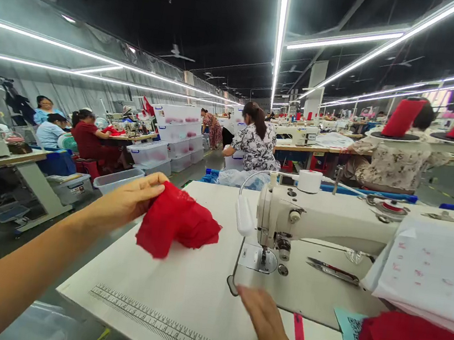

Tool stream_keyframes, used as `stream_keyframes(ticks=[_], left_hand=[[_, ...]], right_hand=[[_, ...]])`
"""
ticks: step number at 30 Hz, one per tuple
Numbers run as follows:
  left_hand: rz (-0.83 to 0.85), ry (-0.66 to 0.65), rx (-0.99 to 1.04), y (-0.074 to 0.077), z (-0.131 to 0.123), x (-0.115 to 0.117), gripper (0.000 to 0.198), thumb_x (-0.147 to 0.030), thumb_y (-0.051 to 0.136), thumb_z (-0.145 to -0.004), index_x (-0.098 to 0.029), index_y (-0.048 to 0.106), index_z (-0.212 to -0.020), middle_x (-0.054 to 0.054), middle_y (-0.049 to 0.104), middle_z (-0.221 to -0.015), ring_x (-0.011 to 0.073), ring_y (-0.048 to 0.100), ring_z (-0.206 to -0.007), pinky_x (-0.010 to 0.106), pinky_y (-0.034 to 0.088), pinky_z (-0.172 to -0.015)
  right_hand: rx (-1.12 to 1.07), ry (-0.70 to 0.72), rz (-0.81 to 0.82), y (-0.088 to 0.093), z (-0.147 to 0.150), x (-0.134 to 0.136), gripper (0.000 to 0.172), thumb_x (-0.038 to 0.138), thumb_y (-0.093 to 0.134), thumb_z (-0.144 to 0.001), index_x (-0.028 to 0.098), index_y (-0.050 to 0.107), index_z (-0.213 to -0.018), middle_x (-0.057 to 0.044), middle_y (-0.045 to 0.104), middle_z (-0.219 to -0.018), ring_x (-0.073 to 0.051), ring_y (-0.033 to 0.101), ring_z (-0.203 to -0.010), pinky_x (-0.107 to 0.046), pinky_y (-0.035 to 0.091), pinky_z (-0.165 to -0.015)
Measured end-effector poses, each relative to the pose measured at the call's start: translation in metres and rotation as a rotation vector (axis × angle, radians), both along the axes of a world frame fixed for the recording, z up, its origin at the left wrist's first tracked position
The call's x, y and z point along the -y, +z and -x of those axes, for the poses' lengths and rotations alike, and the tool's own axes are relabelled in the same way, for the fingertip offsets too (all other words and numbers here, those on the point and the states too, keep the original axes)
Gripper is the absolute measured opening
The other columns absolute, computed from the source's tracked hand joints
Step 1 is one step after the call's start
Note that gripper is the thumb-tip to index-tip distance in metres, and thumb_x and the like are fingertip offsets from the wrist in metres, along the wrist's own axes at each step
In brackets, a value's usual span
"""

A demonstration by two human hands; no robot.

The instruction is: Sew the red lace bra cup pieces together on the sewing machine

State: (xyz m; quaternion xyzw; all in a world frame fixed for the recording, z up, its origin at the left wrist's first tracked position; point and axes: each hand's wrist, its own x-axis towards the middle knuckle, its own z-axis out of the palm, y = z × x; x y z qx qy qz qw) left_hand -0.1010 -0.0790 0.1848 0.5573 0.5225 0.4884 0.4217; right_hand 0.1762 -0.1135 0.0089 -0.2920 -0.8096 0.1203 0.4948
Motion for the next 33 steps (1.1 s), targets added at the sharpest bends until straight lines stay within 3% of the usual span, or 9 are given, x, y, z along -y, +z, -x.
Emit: stream_keyframes(ticks=[4,6,9,13,17,21,26,30,33], left_hand=[[0.136,-0.218,0.061,-0.012,-0.049,0.02,0.016,-0.032,0.059,-0.072,-0.019,0.049,-0.071,-0.002,0.054,-0.065,0.0102,0.048,-0.055,0.021,0.038,-0.052],[0.167,-0.228,0.102,-0.018,-0.064,0.023,0.013,-0.031,0.057,-0.073,-0.019,0.05,-0.073,-0.001,0.055,-0.069,0.012,0.051,-0.059,0.023,0.04,-0.056],[0.192,-0.21,0.152,-0.026,-0.072,0.021,0.013,-0.03,0.058,-0.073,-0.019,0.05,-0.073,-0.001,0.055,-0.069,0.0118,0.051,-0.059,0.023,0.041,-0.055],[0.22,-0.183,0.167,-0.035,-0.064,0.013,0.018,-0.031,0.061,-0.071,-0.018,0.05,-0.073,-0.001,0.054,-0.068,0.0115,0.051,-0.059,0.022,0.042,-0.054],[0.265,-0.2,0.11,-0.044,-0.059,0.004,0.021,-0.031,0.063,-0.069,-0.017,0.049,-0.073,-0.001,0.056,-0.071,0.012,0.053,-0.062,0.023,0.041,-0.057],[0.218,-0.253,0.04,-0.051,-0.059,-0.011,0.025,-0.034,0.066,-0.066,-0.017,0.049,-0.072,-0.001,0.055,-0.069,0.0115,0.051,-0.061,0.024,0.041,-0.06],[0.097,-0.284,-0.008,-0.048,-0.045,-0.025,0.028,-0.04,0.066,-0.066,-0.021,0.05,-0.079,0.001,0.058,-0.079,0.0151,0.053,-0.069,0.027,0.043,-0.063],[0.082,-0.465,-0.255,-0.054,-0.03,-0.021,0.025,-0.045,0.059,-0.072,-0.021,0.055,-0.079,0.004,0.059,-0.081,0.0179,0.051,-0.07,0.031,0.043,-0.069],[0.111,-0.546,-0.511,-0.066,-0.022,-0.015,0.026,-0.047,0.052,-0.075,-0.022,0.055,-0.069,0.002,0.057,-0.072,0.0194,0.05,-0.07,0.028,0.041,-0.067]], right_hand=[[-0.192,0.207,0.489,0.028,0.02,-0.003,0.085,0.047,0.064,-0.07,0.021,0.022,-0.138,-0.012,0.034,-0.138,-0.029,0.032,-0.126,-0.045,0.034,-0.099],[-0.335,0.403,0.737,0.033,0.026,-0.002,0.075,0.05,0.066,-0.069,0.02,0.037,-0.131,-0.011,0.046,-0.128,-0.027,0.043,-0.117,-0.04,0.04,-0.094],[-0.522,0.655,1.104,0.026,0.025,0.004,0.048,0.05,0.068,-0.067,0.015,0.063,-0.1,-0.007,0.065,-0.088,-0.019,0.061,-0.078,-0.029,0.048,-0.068],[-0.703,0.675,1.254,0.013,0.011,0.014,0.036,0.045,0.073,-0.063,0.011,0.067,-0.073,-0.001,0.06,-0.06,-0.009,0.054,-0.056,-0.019,0.041,-0.055],[-0.754,0.693,1.327,0.022,-0.004,0.012,0.03,0.04,0.071,-0.067,0.013,0.066,-0.079,0.0,0.059,-0.063,-0.008,0.054,-0.056,-0.019,0.042,-0.059],[-0.624,0.548,1.129,0.05,-0.018,-0.008,0.029,0.04,0.065,-0.073,0.014,0.063,-0.087,-0.001,0.059,-0.071,-0.012,0.054,-0.065,-0.024,0.042,-0.066],[-0.169,0.134,0.496,0.071,-0.033,-0.023,0.021,0.031,0.047,-0.085,0.016,0.053,-0.071,0.001,0.049,-0.065,-0.011,0.043,-0.06,-0.023,0.035,-0.056],[0.17,0.065,0.096,0.04,-0.022,-0.015,0.019,0.015,0.036,-0.085,0.017,0.047,-0.07,-0.004,0.052,-0.073,-0.014,0.044,-0.067,-0.026,0.036,-0.06],[0.332,0.089,-0.008,0.007,-0.008,-0.006,0.016,0.011,0.036,-0.082,0.017,0.048,-0.073,-0.006,0.057,-0.082,-0.016,0.046,-0.072,-0.028,0.037,-0.063]])
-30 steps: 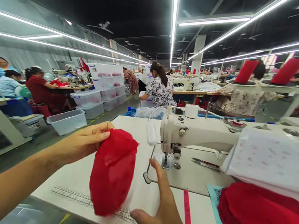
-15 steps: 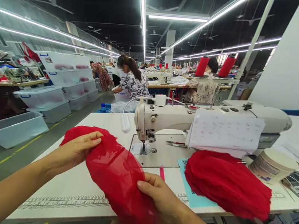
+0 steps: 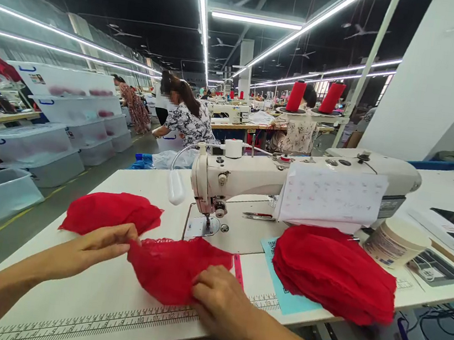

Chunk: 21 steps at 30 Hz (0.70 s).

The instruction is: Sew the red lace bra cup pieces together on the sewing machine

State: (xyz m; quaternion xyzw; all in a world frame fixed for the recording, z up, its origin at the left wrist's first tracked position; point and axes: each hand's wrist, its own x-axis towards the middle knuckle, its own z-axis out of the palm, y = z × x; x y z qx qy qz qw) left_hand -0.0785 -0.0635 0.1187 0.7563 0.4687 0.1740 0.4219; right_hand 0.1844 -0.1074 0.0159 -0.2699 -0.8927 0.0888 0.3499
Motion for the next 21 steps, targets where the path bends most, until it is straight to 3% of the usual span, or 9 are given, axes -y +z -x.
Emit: stream_keyframes(ticks=[2,5,8,10,12,14,16,18,21], left_hand=[[-0.035,-0.003,-0.17,-0.007,0.003,0.002,0.029,-0.048,0.048,-0.077,-0.022,0.056,-0.065,0.001,0.055,-0.066,0.0191,0.049,-0.066,0.027,0.039,-0.063],[-0.168,0.018,-0.379,-0.012,-0.002,0.001,0.03,-0.047,0.046,-0.078,-0.024,0.064,-0.073,0.002,0.06,-0.07,0.0213,0.051,-0.07,0.028,0.038,-0.064],[-0.371,0.021,-0.459,-0.02,-0.024,0.0,0.033,-0.04,0.037,-0.083,-0.022,0.065,-0.084,0.005,0.064,-0.083,0.0234,0.053,-0.08,0.033,0.039,-0.074],[-0.433,-0.001,-0.478,-0.033,-0.048,0.003,0.038,-0.028,0.027,-0.087,-0.017,0.063,-0.086,0.008,0.064,-0.088,0.0232,0.054,-0.084,0.037,0.04,-0.079],[-0.43,-0.056,-0.513,-0.052,-0.074,0.01,0.039,-0.021,0.025,-0.086,-0.014,0.062,-0.097,0.013,0.062,-0.105,0.0248,0.054,-0.097,0.04,0.04,-0.087],[-0.396,-0.089,-0.585,-0.07,-0.094,0.019,0.043,-0.025,0.029,-0.087,-0.01,0.048,-0.122,0.017,0.043,-0.133,0.0297,0.038,-0.121,0.047,0.032,-0.097],[-0.347,-0.102,-0.641,-0.083,-0.103,0.023,0.051,-0.03,0.032,-0.087,-0.011,0.032,-0.135,0.016,0.025,-0.143,0.0327,0.02,-0.131,0.055,0.021,-0.102],[-0.321,-0.146,-0.654,-0.087,-0.1,0.019,0.06,-0.037,0.038,-0.084,-0.014,0.024,-0.138,0.014,0.016,-0.145,0.0338,0.009,-0.133,0.059,0.014,-0.102],[-0.346,-0.303,-0.618,-0.079,-0.081,-0.003,0.069,-0.039,0.053,-0.075,-0.02,0.029,-0.136,0.011,0.016,-0.146,0.0332,0.007,-0.133,0.059,0.008,-0.103]], right_hand=[[0.076,0.019,-0.034,-0.013,0.007,0.005,0.016,0.01,0.037,-0.082,0.017,0.049,-0.075,-0.006,0.058,-0.083,-0.016,0.046,-0.073,-0.029,0.037,-0.064],[0.127,0.039,-0.07,-0.017,0.012,0.009,0.016,0.011,0.036,-0.083,0.016,0.05,-0.075,-0.006,0.059,-0.082,-0.017,0.046,-0.073,-0.03,0.038,-0.065],[0.136,0.028,-0.093,-0.016,0.014,0.009,0.019,0.01,0.035,-0.084,0.015,0.051,-0.075,-0.006,0.059,-0.082,-0.016,0.047,-0.074,-0.03,0.038,-0.064],[0.148,0.015,-0.105,-0.02,0.016,0.008,0.017,0.01,0.037,-0.084,0.015,0.051,-0.076,-0.006,0.059,-0.083,-0.016,0.048,-0.074,-0.03,0.039,-0.064],[0.165,0.007,-0.115,-0.025,0.017,0.008,0.014,0.013,0.04,-0.084,0.015,0.052,-0.079,-0.007,0.059,-0.084,-0.017,0.049,-0.074,-0.031,0.04,-0.064],[0.141,0.039,-0.129,-0.027,0.015,0.009,0.014,0.022,0.043,-0.085,0.016,0.054,-0.08,-0.007,0.059,-0.082,-0.018,0.05,-0.074,-0.032,0.041,-0.065],[0.066,0.146,-0.061,-0.023,0.009,0.011,0.021,0.031,0.041,-0.088,0.016,0.055,-0.085,-0.008,0.06,-0.083,-0.018,0.053,-0.076,-0.029,0.044,-0.067],[-0.006,0.229,0.13,-0.014,-0.002,0.013,0.024,0.032,0.037,-0.091,0.016,0.055,-0.091,-0.008,0.061,-0.084,-0.014,0.055,-0.077,-0.023,0.045,-0.068],[-0.039,0.115,0.35,0.0,-0.019,0.006,0.022,0.022,0.035,-0.09,0.017,0.056,-0.09,-0.004,0.062,-0.081,-0.011,0.057,-0.072,-0.02,0.044,-0.067]])
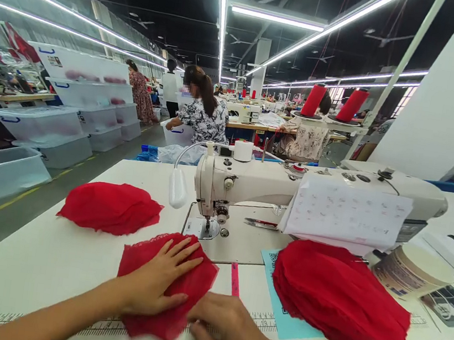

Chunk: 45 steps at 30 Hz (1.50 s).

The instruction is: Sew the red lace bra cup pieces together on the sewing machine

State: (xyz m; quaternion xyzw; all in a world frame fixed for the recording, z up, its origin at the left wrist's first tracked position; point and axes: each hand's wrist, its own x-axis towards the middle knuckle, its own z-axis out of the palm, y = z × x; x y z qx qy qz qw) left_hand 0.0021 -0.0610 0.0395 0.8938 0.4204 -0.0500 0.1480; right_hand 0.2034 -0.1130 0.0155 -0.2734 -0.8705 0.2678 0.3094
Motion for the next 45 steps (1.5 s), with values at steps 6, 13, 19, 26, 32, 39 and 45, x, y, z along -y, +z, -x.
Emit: stream_keyframes(ticks=[6,13,19,26,32,39,45], left_hand=[[-0.079,-0.052,0.05,0.026,0.016,-0.036,0.052,-0.017,0.056,-0.063,-0.022,0.055,-0.114,0.007,0.044,-0.134,0.0327,0.029,-0.127,0.055,0.02,-0.102],[-0.248,0.235,0.017,-0.005,-0.006,-0.023,0.049,-0.036,0.043,-0.083,-0.013,0.044,-0.126,0.013,0.039,-0.137,0.0334,0.027,-0.128,0.059,0.017,-0.102],[-0.178,0.144,0.041,-0.016,-0.001,-0.047,0.067,-0.047,0.049,-0.078,-0.016,0.031,-0.135,0.012,0.023,-0.144,0.0319,0.013,-0.133,0.06,0.007,-0.103],[-0.292,0.091,0.271,-0.007,0.0,-0.048,0.032,-0.028,0.053,-0.08,-0.016,0.055,-0.11,0.01,0.052,-0.122,0.0276,0.041,-0.116,0.048,0.032,-0.097],[-0.273,0.009,0.303,-0.013,-0.014,-0.03,0.009,-0.013,0.051,-0.08,-0.016,0.057,-0.074,0.004,0.057,-0.08,0.0184,0.051,-0.078,0.03,0.046,-0.068],[-0.189,0.082,0.412,-0.024,-0.011,-0.034,0.011,-0.008,0.052,-0.076,-0.017,0.055,-0.07,0.002,0.054,-0.078,0.017,0.05,-0.079,0.028,0.045,-0.068],[-0.189,0.087,0.442,-0.027,-0.012,-0.033,0.02,-0.005,0.047,-0.077,-0.017,0.049,-0.062,0.002,0.052,-0.074,0.0158,0.048,-0.075,0.026,0.043,-0.065]], right_hand=[[0.121,-0.295,-0.016,-0.008,-0.005,-0.05,0.025,0.015,0.037,-0.086,0.019,0.059,-0.096,-0.004,0.062,-0.081,-0.015,0.057,-0.073,-0.025,0.042,-0.066],[0.315,-0.344,-0.079,-0.008,0.009,-0.078,0.026,0.009,0.039,-0.083,0.017,0.061,-0.095,-0.006,0.062,-0.087,-0.018,0.057,-0.081,-0.028,0.042,-0.07],[0.276,-0.333,-0.121,-0.015,0.004,-0.088,0.027,0.007,0.042,-0.082,0.02,0.062,-0.094,-0.004,0.06,-0.087,-0.016,0.055,-0.082,-0.026,0.043,-0.071],[0.196,-0.275,-0.23,-0.023,-0.002,-0.089,0.026,0.01,0.04,-0.085,0.02,0.063,-0.09,-0.005,0.058,-0.084,-0.016,0.053,-0.077,-0.027,0.043,-0.068],[0.193,-0.227,-0.233,-0.018,-0.007,-0.086,0.026,0.009,0.042,-0.083,0.02,0.064,-0.091,-0.005,0.058,-0.084,-0.016,0.051,-0.079,-0.026,0.044,-0.069],[0.265,-0.167,-0.359,-0.017,-0.005,-0.079,0.026,0.013,0.043,-0.087,0.024,0.062,-0.101,-0.004,0.055,-0.079,-0.015,0.049,-0.074,-0.027,0.039,-0.067],[0.305,-0.166,-0.471,-0.02,-0.002,-0.076,0.026,0.012,0.042,-0.088,0.024,0.062,-0.099,-0.004,0.053,-0.079,-0.016,0.046,-0.072,-0.029,0.034,-0.065]])
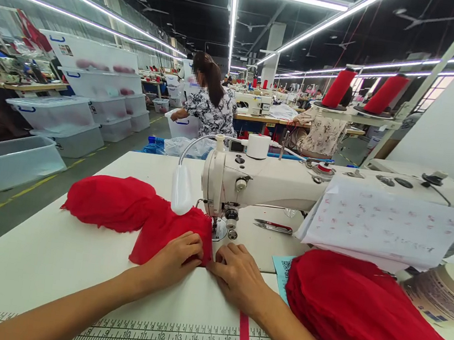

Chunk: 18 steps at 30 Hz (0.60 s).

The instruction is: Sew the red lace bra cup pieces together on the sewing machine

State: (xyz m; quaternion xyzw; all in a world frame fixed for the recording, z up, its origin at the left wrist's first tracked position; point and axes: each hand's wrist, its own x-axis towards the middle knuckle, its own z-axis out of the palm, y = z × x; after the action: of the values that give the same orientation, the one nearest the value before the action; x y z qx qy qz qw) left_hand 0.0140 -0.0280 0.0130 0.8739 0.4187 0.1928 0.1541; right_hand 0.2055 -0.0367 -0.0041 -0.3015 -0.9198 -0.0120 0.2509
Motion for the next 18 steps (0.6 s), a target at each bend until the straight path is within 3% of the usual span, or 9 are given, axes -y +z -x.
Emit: stream_keyframes(ticks=[10,15,18], left_hand=[[0.034,0.023,-0.058,0.0085,-0.0016,-0.0013,0.021,-0.002,0.041,-0.078,-0.017,0.045,-0.064,0.001,0.05,-0.071,0.0153,0.045,-0.069,0.027,0.04,-0.062],[0.046,-0.044,-0.037,0.0073,0.0019,-0.0028,0.012,-0.007,0.051,-0.077,-0.017,0.052,-0.07,0.001,0.053,-0.077,0.0152,0.046,-0.076,0.026,0.041,-0.067],[0.02,-0.066,-0.037,0.0052,0.003,-0.003,0.016,-0.007,0.048,-0.079,-0.017,0.054,-0.068,0.002,0.053,-0.076,0.0154,0.045,-0.076,0.026,0.04,-0.067]], right_hand=[[-0.008,0.001,-0.005,0.0004,0.001,0.0016,0.027,0.008,0.039,-0.086,0.02,0.063,-0.092,-0.005,0.053,-0.076,-0.015,0.044,-0.07,-0.029,0.034,-0.063],[-0.004,0.002,0.003,0.0015,0.001,0.0023,0.027,0.009,0.04,-0.087,0.02,0.063,-0.095,-0.005,0.053,-0.077,-0.015,0.045,-0.071,-0.029,0.034,-0.064],[-0.002,-0.001,0.01,0.0013,0.0012,0.0027,0.026,0.01,0.041,-0.087,0.021,0.062,-0.096,-0.005,0.053,-0.078,-0.015,0.046,-0.072,-0.029,0.035,-0.065]])
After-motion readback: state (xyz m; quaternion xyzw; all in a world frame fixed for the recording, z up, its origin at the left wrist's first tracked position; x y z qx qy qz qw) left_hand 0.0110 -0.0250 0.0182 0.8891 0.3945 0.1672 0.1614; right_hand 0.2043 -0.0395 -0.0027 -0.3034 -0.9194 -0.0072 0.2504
